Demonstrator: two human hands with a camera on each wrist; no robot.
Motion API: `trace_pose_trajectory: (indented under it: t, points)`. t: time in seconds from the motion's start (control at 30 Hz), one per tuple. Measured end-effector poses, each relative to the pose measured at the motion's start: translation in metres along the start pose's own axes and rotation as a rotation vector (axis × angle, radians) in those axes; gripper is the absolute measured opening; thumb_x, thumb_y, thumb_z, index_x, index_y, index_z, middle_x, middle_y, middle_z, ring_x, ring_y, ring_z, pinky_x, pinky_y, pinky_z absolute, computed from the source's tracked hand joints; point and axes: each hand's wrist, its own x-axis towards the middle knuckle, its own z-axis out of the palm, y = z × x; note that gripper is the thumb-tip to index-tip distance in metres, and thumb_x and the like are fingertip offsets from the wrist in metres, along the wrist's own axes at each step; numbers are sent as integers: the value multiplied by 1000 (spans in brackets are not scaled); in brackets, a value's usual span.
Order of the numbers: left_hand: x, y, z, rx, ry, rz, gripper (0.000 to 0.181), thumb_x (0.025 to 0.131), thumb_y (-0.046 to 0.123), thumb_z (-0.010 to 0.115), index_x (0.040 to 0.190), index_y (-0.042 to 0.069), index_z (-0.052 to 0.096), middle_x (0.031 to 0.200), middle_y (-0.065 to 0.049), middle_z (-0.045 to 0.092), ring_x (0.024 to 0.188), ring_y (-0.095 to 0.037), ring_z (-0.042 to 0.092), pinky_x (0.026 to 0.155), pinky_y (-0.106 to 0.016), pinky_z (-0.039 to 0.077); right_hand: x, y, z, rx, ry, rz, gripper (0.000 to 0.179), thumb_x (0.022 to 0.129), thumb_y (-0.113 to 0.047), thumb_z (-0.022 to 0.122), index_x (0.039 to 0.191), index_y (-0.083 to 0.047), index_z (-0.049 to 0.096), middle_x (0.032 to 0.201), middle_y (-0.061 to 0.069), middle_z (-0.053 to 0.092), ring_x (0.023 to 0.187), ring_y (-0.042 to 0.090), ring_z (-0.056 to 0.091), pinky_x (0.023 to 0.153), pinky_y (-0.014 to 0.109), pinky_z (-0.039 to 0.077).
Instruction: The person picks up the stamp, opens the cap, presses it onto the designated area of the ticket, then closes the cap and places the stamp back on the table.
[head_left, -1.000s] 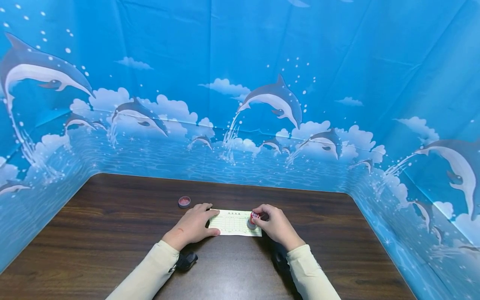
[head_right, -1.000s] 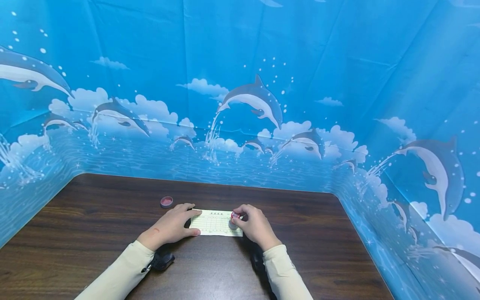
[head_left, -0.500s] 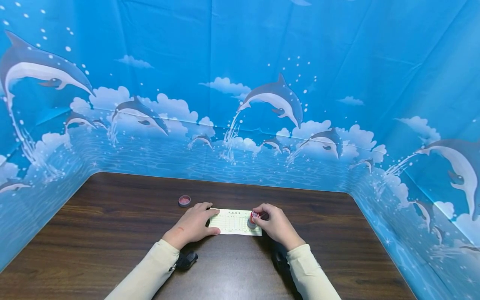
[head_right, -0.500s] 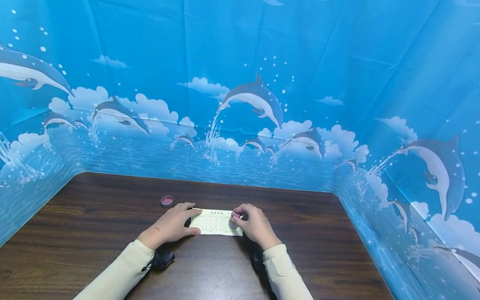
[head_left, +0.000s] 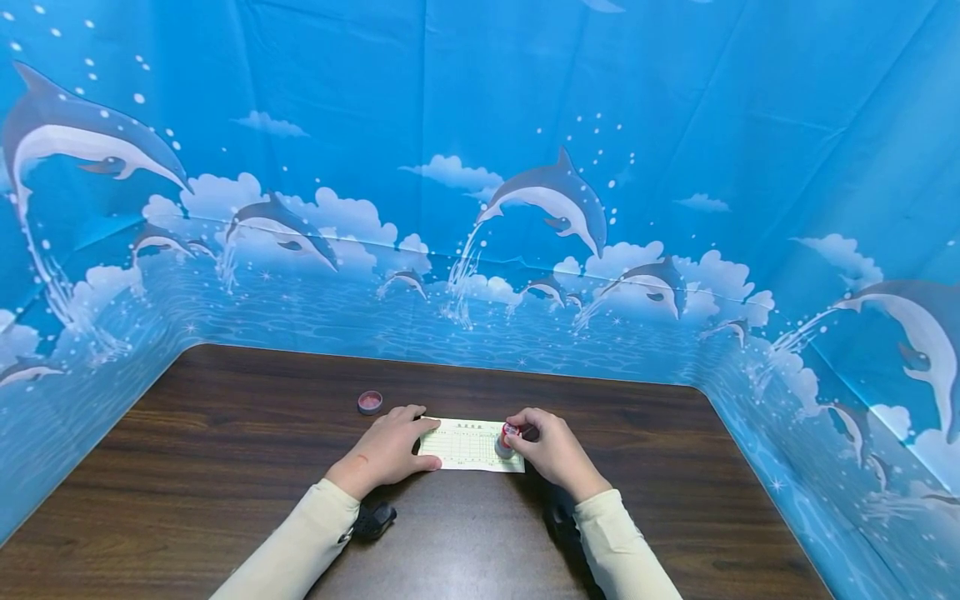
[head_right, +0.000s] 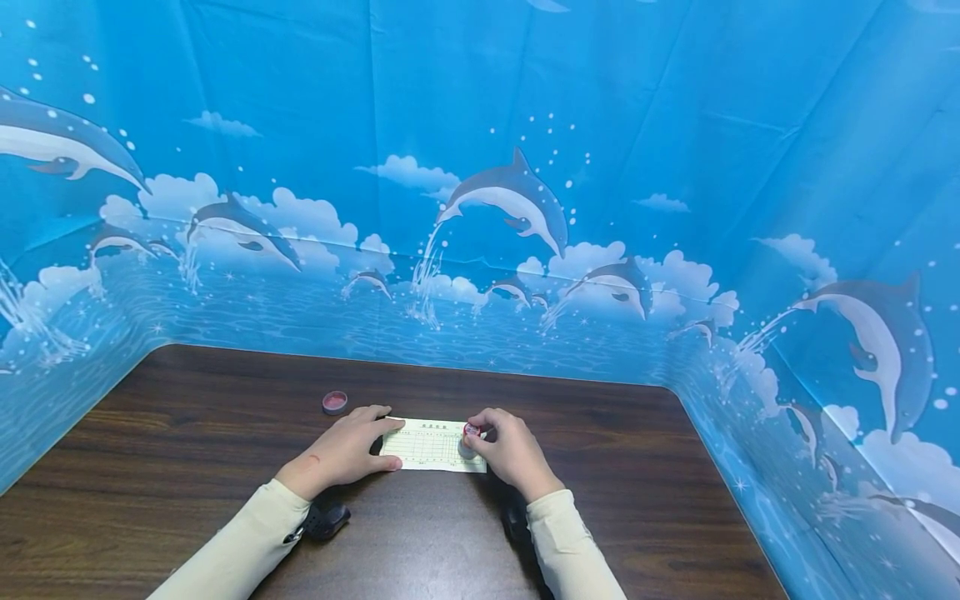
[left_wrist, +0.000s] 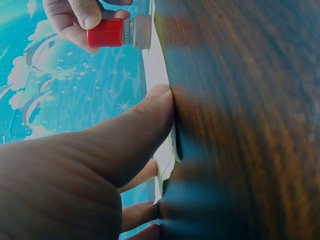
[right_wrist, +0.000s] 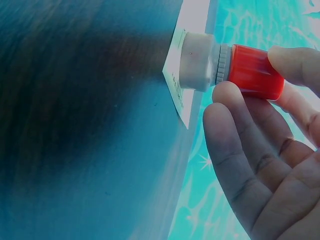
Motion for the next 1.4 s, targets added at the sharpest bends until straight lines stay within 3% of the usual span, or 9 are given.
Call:
trace_pose_trajectory:
  t: [1.4]
  points:
    - [0,0,1,-4,9,2,64,89,42,82,141,11,64,152,-21,50,142,-41,44,113,-59,38,-1,0,-1,19,-10,2,13,93,-7,76,106,-7,76,96,2,72,82,13,65,72,26,55]
